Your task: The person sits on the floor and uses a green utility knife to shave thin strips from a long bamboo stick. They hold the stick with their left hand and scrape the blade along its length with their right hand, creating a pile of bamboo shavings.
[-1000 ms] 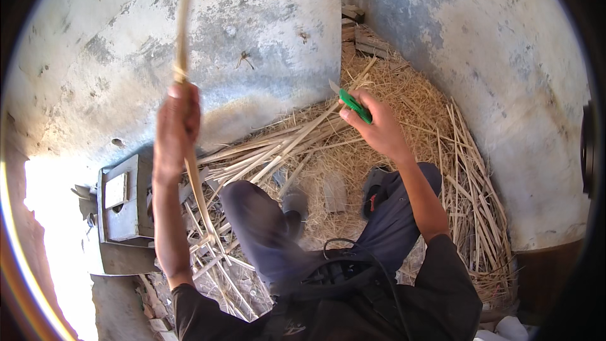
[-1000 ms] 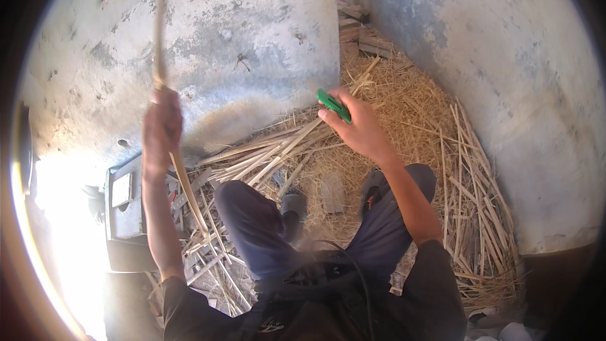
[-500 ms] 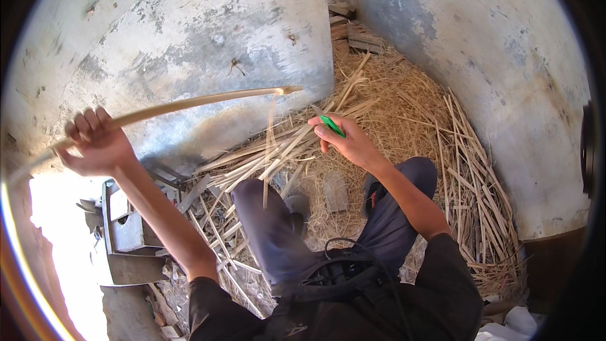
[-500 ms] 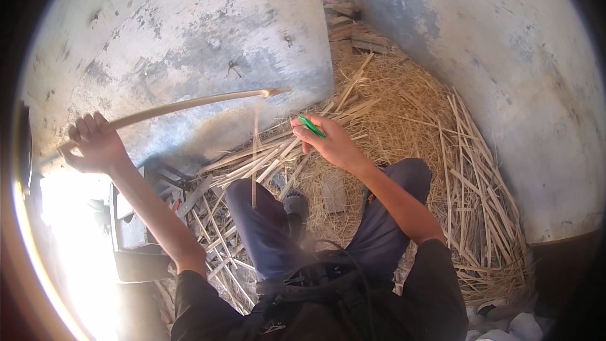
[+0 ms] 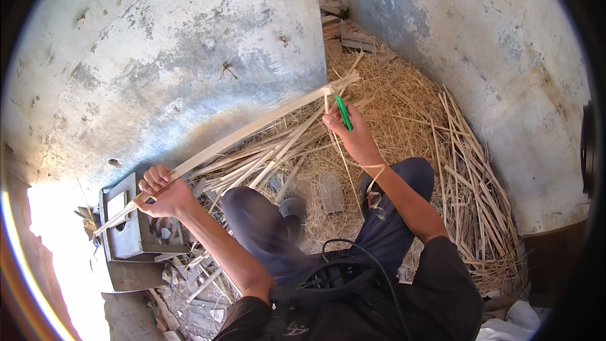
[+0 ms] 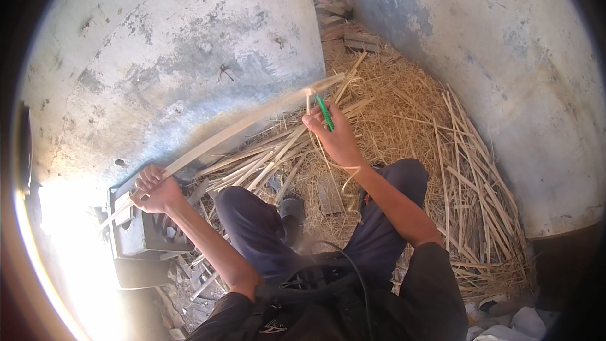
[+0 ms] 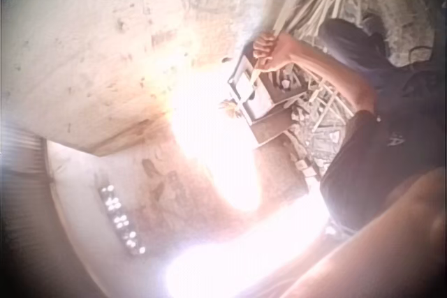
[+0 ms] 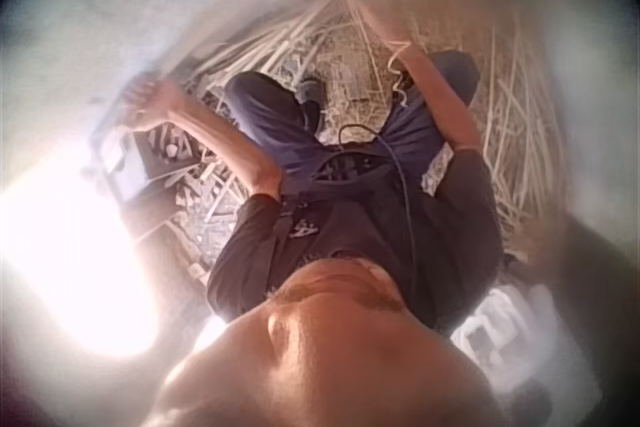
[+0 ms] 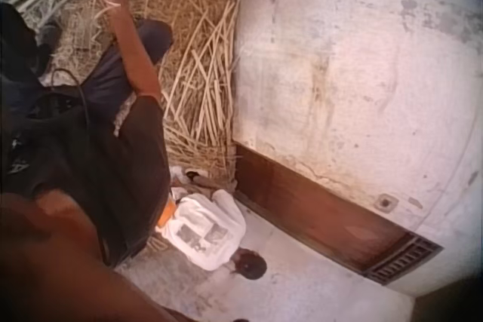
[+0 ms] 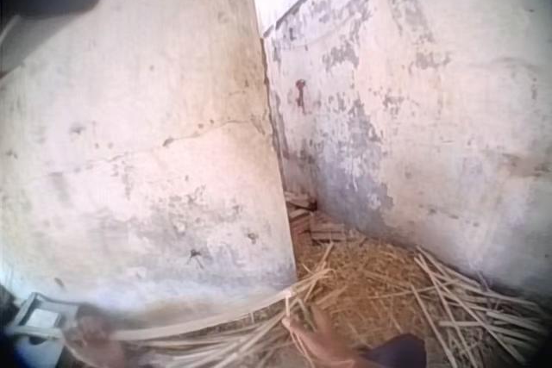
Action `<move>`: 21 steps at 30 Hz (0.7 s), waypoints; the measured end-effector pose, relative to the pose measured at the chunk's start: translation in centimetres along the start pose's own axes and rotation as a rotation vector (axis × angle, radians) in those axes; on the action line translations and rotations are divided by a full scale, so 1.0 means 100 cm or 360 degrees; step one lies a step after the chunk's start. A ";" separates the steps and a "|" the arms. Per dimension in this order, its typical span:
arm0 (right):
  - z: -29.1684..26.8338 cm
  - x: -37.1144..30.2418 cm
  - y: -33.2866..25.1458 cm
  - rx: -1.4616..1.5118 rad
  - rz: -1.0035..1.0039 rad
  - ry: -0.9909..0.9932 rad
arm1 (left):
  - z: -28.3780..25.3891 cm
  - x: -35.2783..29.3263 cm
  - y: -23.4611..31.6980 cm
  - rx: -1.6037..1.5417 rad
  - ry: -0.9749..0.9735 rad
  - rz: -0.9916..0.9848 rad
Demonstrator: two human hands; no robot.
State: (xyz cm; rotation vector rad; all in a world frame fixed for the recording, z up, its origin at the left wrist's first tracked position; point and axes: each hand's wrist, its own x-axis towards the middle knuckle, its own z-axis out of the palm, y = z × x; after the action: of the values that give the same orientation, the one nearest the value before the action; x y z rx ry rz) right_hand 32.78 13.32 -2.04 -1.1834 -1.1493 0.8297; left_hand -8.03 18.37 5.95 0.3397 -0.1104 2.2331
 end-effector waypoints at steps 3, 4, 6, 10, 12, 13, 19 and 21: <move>0.001 0.000 0.004 0.0460 0.0159 -0.0022 | -0.005 -0.014 -0.002 0.0017 0.0070 -0.0066; 0.000 0.000 -0.009 0.0452 0.0279 -0.0072 | -0.013 -0.014 0.004 0.0062 -0.0020 -0.0073; -0.005 -0.001 -0.022 0.0449 0.0383 -0.0130 | -0.025 -0.015 0.011 -0.0020 0.0022 -0.0113; -0.014 0.003 -0.007 0.0532 0.0452 -0.0189 | -0.045 -0.035 0.019 0.0247 0.0095 -0.0156; -0.013 0.003 -0.006 0.0560 0.0489 -0.0201 | -0.074 -0.036 0.039 0.0395 -0.0258 -0.0355; -0.014 0.003 -0.006 0.0560 0.0508 -0.0195 | -0.073 -0.041 0.040 0.0519 -0.0135 -0.0391; -0.021 0.008 -0.019 0.0245 0.0399 -0.0163 | -0.103 -0.058 0.082 0.2093 0.0110 -0.0826; -0.023 0.009 -0.014 0.0159 0.0264 -0.0119 | -0.097 -0.067 0.102 0.2731 -0.0086 -0.1300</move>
State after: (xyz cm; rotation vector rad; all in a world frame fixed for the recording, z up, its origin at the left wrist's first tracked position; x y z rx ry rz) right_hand 35.13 13.29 -0.40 -1.1843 -1.0675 1.0535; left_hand -13.93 8.79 -4.84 1.0536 1.6453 0.9842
